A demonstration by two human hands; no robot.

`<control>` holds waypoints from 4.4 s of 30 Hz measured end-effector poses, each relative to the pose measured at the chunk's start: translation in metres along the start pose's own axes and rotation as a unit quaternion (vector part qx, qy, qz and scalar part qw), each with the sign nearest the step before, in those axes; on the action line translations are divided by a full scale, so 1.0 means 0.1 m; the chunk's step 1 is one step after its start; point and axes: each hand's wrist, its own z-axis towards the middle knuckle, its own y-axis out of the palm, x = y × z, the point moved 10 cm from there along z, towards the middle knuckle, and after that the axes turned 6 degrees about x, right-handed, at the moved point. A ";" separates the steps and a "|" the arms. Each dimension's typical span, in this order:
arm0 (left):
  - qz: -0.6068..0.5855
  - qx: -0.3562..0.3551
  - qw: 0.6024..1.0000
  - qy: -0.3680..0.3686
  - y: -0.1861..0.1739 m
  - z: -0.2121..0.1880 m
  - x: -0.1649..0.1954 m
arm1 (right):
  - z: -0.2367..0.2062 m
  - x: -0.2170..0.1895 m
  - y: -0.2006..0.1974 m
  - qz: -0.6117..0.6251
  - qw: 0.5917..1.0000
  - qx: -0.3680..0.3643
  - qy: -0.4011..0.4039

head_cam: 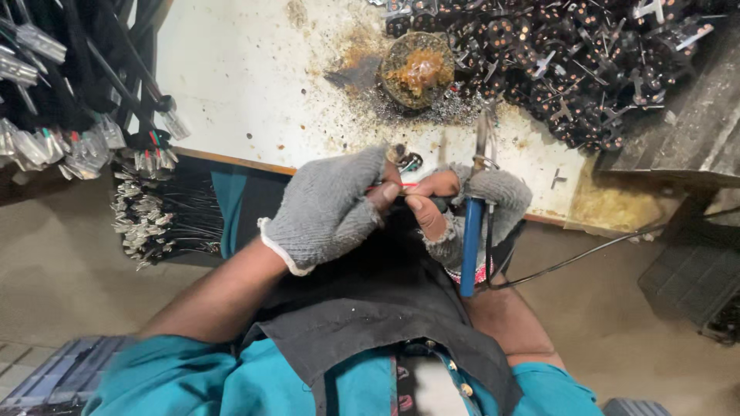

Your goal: The person solders wire ends onto connector plugs at a workbench. They hold a plug in one hand and a soldering iron in the other, dip wire ends into a flux container, apply solder to the joints, and set finished assemblies aside while picking up the next wire and plug.

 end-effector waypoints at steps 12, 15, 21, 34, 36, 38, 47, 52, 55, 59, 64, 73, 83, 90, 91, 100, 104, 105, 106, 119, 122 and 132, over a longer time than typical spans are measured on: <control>-0.025 0.037 0.995 0.086 -0.09 0.03 -0.09 | 0.11 -0.23 0.10 0.019 0.999 -0.015 -0.024; -0.028 0.038 0.995 0.091 -0.09 0.01 -0.10 | 0.10 -0.26 0.12 0.029 0.999 -0.031 -0.016; 0.037 0.087 0.992 0.087 -0.06 0.05 -0.08 | 0.05 -0.45 0.08 0.064 0.992 0.013 -0.104; -0.034 0.287 0.956 0.048 -0.74 0.40 -0.13 | 0.23 -0.83 -0.21 -0.125 0.949 0.159 -0.241; -0.048 0.282 0.958 0.032 -0.71 0.51 -0.18 | 0.32 -0.80 -0.16 -0.142 0.958 0.142 -0.203; -0.034 0.277 0.960 0.038 -0.67 0.58 -0.17 | 0.38 -0.80 -0.17 -0.119 0.963 0.145 -0.194; 0.053 0.281 0.956 0.061 -0.60 0.66 -0.07 | 0.46 -0.70 -0.14 -0.102 0.980 0.089 -0.144; 0.005 0.271 0.962 0.038 -0.59 0.66 -0.13 | 0.41 -0.72 -0.15 -0.084 0.973 0.092 -0.194; 0.052 0.286 0.955 0.062 -0.59 0.65 -0.05 | 0.39 -0.68 -0.11 -0.058 0.973 0.077 -0.207; 0.007 0.277 0.960 0.046 -0.60 0.63 -0.08 | 0.33 -0.69 -0.13 -0.050 0.967 0.095 -0.231; 0.007 0.280 0.958 0.068 -0.60 0.56 -0.05 | 0.32 -0.69 -0.06 -0.143 0.958 0.088 -0.231; 0.028 0.284 0.951 0.115 -0.69 0.41 0.19 | 0.27 -0.81 -0.14 -0.116 0.961 0.116 -0.222; -0.307 -0.068 0.941 -0.124 0.16 -0.06 -0.21 | 0.16 -0.77 -0.09 -0.140 0.967 0.035 -0.210; -0.223 -0.052 0.972 -0.048 0.03 -0.05 0.05 | 0.21 -0.76 -0.11 -0.038 0.979 -0.005 -0.199; -0.158 -0.031 0.987 -0.004 -0.09 -0.02 0.12 | 0.25 -0.74 -0.08 -0.046 0.981 -0.018 -0.190; 0.093 0.137 0.979 0.116 -0.19 0.19 0.06 | 0.31 -0.72 0.05 -0.260 0.941 0.014 -0.215; 0.135 0.153 0.973 0.108 -0.12 0.21 0.00 | 0.35 -0.68 0.06 -0.287 0.932 0.021 -0.221; 0.134 0.156 0.972 0.112 -0.12 0.21 0.01 | 0.35 -0.68 0.07 -0.288 0.931 0.015 -0.226; 0.133 0.160 0.971 0.115 -0.12 0.21 0.02 | 0.35 -0.67 0.09 -0.289 0.929 0.008 -0.231; 0.124 0.166 0.971 0.122 -0.13 0.19 0.06 | 0.33 -0.67 0.10 -0.299 0.922 0.012 -0.245; 0.133 0.167 0.969 0.122 -0.12 0.19 0.06 | 0.30 -0.66 0.12 -0.304 0.917 0.006 -0.258; 0.165 0.194 0.957 0.137 -0.07 0.17 0.09 | 0.27 -0.69 0.01 -0.153 0.959 -0.011 -0.240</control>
